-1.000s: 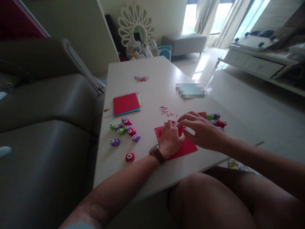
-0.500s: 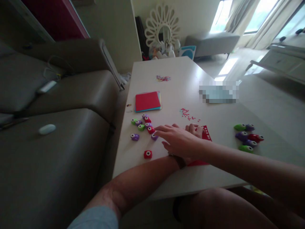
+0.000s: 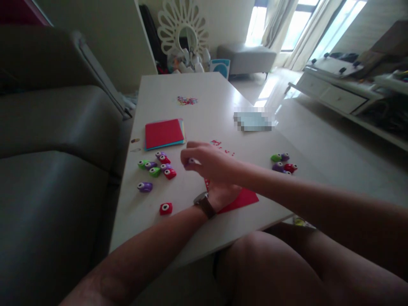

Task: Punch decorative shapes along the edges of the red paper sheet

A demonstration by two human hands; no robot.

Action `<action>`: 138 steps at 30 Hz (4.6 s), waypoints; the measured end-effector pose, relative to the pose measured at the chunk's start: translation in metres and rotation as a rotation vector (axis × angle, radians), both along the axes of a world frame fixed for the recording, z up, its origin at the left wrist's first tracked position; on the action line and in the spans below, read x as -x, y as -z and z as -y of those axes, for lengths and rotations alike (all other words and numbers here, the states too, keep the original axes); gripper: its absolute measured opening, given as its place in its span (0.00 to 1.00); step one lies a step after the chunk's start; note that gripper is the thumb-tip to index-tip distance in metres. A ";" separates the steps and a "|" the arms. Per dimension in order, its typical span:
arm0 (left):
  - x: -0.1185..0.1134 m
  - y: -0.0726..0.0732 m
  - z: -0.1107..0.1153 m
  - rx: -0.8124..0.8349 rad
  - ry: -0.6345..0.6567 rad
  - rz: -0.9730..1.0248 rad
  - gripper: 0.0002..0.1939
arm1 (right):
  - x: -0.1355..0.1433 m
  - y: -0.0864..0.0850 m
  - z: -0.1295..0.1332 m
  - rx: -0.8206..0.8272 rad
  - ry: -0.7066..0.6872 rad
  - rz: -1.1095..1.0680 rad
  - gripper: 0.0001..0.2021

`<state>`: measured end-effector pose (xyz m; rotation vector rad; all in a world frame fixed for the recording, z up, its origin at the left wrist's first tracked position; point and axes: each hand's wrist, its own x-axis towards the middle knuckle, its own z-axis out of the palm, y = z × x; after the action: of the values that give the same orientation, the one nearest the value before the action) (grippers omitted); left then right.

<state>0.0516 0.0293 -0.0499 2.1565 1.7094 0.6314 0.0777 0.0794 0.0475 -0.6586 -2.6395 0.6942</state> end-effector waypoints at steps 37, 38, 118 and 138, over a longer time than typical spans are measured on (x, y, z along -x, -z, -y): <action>-0.003 0.002 -0.004 -0.090 -0.070 0.098 0.13 | -0.196 0.032 0.028 0.379 0.342 0.114 0.07; -0.003 0.002 -0.004 -0.087 -0.071 0.092 0.13 | -0.196 0.032 0.028 0.385 0.342 0.110 0.07; -0.002 0.010 -0.009 -0.117 -0.071 0.112 0.13 | -0.195 0.041 0.014 0.463 0.294 0.117 0.11; -0.003 0.009 -0.008 -0.115 -0.069 0.102 0.15 | -0.193 0.031 0.018 0.443 0.130 0.241 0.10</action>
<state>0.0542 0.0368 -0.0590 2.1090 1.7383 0.8628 0.2710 0.0613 0.0161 -1.0847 -2.6364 1.2451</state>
